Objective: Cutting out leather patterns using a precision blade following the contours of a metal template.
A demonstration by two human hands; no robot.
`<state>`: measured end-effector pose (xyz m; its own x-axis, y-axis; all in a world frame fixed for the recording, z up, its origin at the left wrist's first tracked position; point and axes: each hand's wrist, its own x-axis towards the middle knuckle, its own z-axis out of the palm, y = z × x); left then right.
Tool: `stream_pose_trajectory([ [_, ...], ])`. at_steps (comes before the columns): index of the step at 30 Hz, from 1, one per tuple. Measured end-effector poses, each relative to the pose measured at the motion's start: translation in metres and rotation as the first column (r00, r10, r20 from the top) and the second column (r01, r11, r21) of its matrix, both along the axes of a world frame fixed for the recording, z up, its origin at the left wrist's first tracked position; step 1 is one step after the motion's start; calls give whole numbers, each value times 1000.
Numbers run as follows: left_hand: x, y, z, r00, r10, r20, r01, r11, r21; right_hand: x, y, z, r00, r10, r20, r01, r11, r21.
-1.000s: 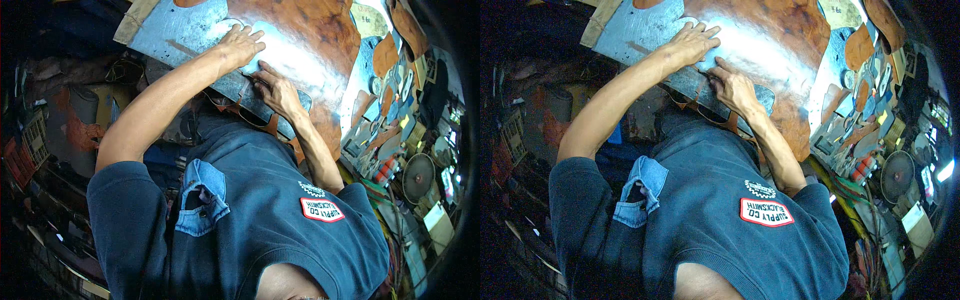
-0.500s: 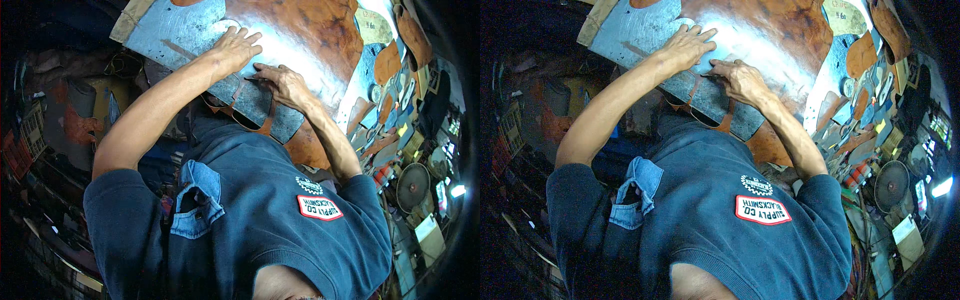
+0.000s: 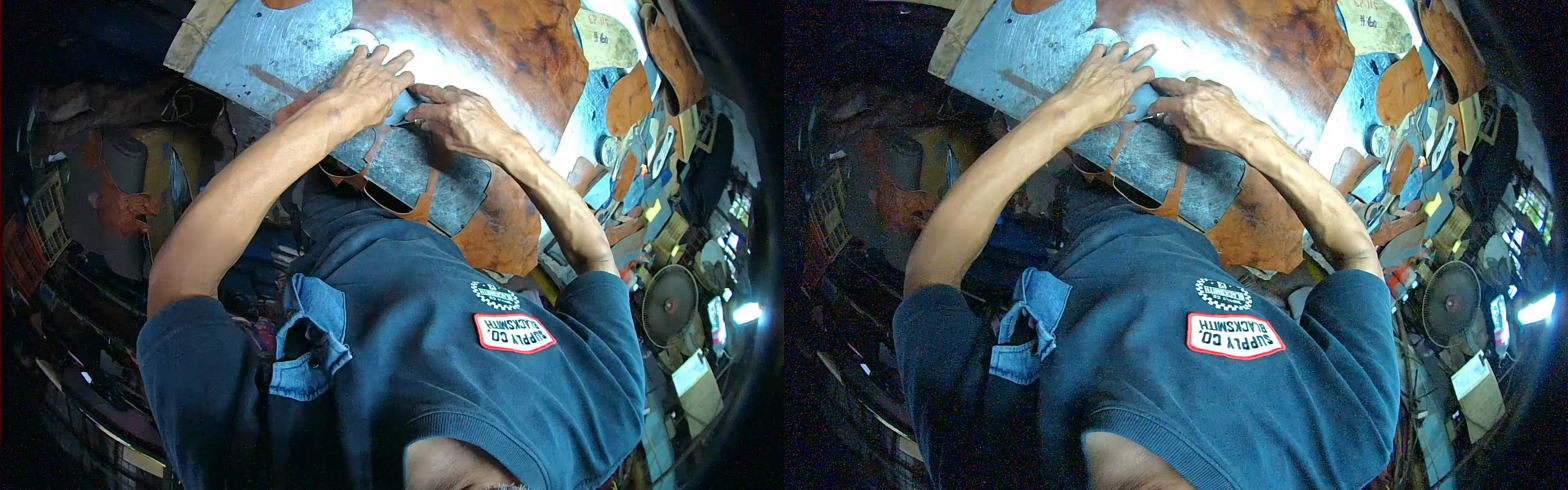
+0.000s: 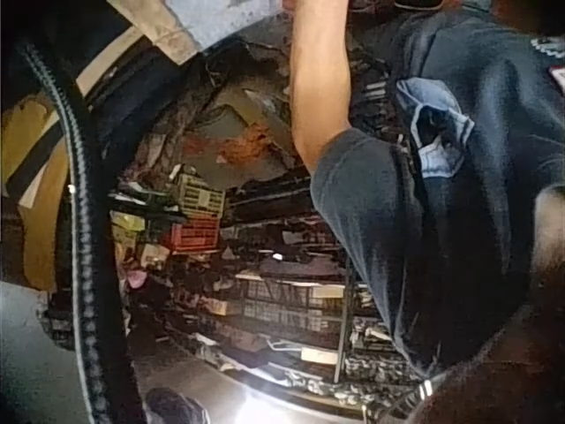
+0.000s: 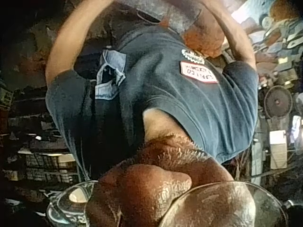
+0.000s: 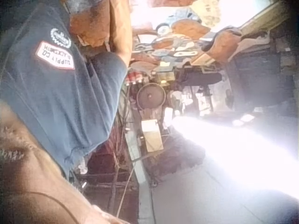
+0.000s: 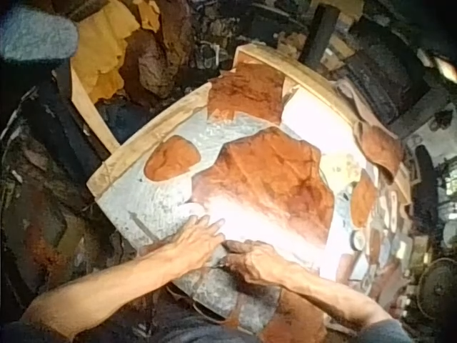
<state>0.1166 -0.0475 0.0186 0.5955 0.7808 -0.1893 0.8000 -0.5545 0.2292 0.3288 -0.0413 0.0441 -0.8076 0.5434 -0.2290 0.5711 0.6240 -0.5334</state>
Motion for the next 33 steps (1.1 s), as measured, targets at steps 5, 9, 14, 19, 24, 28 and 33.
stream_pose_trajectory([
  [5, 2, 1, 1, 998, -6, -65, 2, 998, -58, 5, 17, -2, 996, 78, 50, -77, 997, -21],
  [9, 6, 0, 4, 997, 8, -75, -13, 997, -70, 11, 28, -10, 990, 141, 20, -142, 990, 3],
  [14, 9, -1, 7, 996, 34, -83, -42, 995, -91, 12, 44, -10, 983, 186, 1, -186, 982, 24],
  [19, 10, -4, 6, 995, 49, -89, -58, 994, -92, 13, 57, -6, 968, 243, 56, -244, 969, 21],
  [24, 12, -3, 15, 995, 39, -94, -50, 991, -123, 17, 69, -4, 968, 246, 58, -247, 969, 9],
  [28, 13, -2, 16, 993, 31, -111, -42, 994, -103, 31, 84, -8, 969, 241, 59, -244, 968, 63],
  [33, 14, -2, 18, 994, 34, -105, -47, 991, -124, 34, 90, -9, 973, 229, 13, -229, 971, 73],
])
